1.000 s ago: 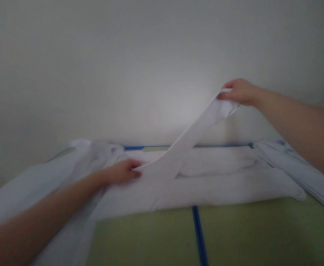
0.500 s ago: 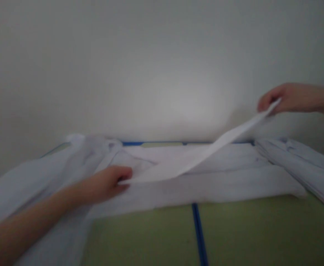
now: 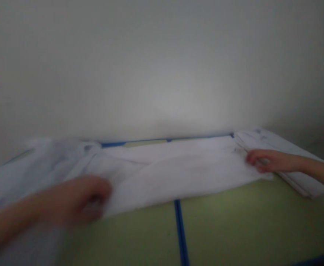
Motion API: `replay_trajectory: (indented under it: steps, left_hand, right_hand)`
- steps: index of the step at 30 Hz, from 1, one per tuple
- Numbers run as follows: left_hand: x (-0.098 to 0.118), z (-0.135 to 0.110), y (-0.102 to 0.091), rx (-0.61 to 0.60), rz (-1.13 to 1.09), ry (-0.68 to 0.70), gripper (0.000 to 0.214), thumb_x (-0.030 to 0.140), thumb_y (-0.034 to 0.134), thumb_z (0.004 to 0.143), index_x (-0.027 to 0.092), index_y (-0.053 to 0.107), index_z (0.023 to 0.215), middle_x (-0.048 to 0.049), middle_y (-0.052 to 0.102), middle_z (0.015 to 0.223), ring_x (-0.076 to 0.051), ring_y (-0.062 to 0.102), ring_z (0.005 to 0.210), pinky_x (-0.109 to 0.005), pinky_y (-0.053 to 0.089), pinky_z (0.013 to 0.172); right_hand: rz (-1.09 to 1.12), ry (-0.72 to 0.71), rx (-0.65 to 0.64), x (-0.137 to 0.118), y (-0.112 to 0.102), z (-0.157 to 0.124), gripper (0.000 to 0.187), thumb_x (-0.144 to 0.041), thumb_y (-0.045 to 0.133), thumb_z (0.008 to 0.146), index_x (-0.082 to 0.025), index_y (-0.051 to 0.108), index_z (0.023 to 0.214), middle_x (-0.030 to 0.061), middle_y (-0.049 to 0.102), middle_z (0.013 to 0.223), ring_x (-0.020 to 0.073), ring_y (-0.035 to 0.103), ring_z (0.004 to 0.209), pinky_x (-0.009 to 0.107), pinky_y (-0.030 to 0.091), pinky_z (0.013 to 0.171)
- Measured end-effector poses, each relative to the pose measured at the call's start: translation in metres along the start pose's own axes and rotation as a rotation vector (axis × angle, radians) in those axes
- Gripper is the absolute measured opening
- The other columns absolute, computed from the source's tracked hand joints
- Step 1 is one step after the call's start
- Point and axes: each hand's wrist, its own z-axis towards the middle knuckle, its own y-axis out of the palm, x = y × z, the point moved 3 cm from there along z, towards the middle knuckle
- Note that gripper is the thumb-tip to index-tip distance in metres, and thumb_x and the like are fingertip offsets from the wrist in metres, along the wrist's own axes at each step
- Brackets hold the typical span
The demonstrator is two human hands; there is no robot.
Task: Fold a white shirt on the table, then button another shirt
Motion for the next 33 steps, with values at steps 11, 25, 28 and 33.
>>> replay_trajectory:
  steps: [11,25,28,33]
  left_hand:
    - [0.022,0.131,0.025,0.098,-0.098,-0.193,0.043,0.053,0.040,0.079,0.017,0.063,0.086,-0.0074,0.066,0.083,-0.019,0.057,0.070,-0.027,0.038,0.062]
    - [0.050,0.111,0.015,0.363,0.086,-0.105,0.046,0.054,0.044,0.080,0.017,0.055,0.104,-0.0088,0.060,0.105,-0.021,0.056,0.091,-0.032,0.042,0.079]
    - [0.078,0.093,0.018,0.357,0.130,0.090,0.048,0.054,0.052,0.075,0.020,0.056,0.108,-0.0088,0.054,0.116,-0.022,0.051,0.105,-0.034,0.038,0.092]
    - [0.123,0.081,0.038,0.157,0.167,0.321,0.029,0.036,0.052,0.081,0.025,0.059,0.107,-0.0051,0.059,0.105,-0.020,0.052,0.099,-0.034,0.040,0.091]
  right_hand:
    - [-0.112,0.374,0.170,0.027,0.005,0.024,0.051,-0.047,0.064,0.062,-0.014,0.061,0.100,0.0083,0.065,0.085,0.0198,0.059,0.072,0.028,0.044,0.063]
    - [-0.010,0.520,0.216,0.034,-0.009,-0.003,0.047,-0.060,0.050,0.072,-0.015,0.061,0.080,0.0078,0.063,0.067,0.0164,0.055,0.056,0.027,0.038,0.051]
    - [0.082,0.554,-0.034,0.036,0.010,-0.028,0.052,-0.066,0.057,0.063,-0.016,0.062,0.075,0.0067,0.061,0.060,0.0149,0.053,0.048,0.026,0.034,0.045]
    - [-0.077,0.560,0.160,0.034,0.023,-0.038,0.037,-0.053,0.060,0.065,-0.017,0.062,0.072,0.0052,0.063,0.064,0.0163,0.057,0.055,0.025,0.035,0.049]
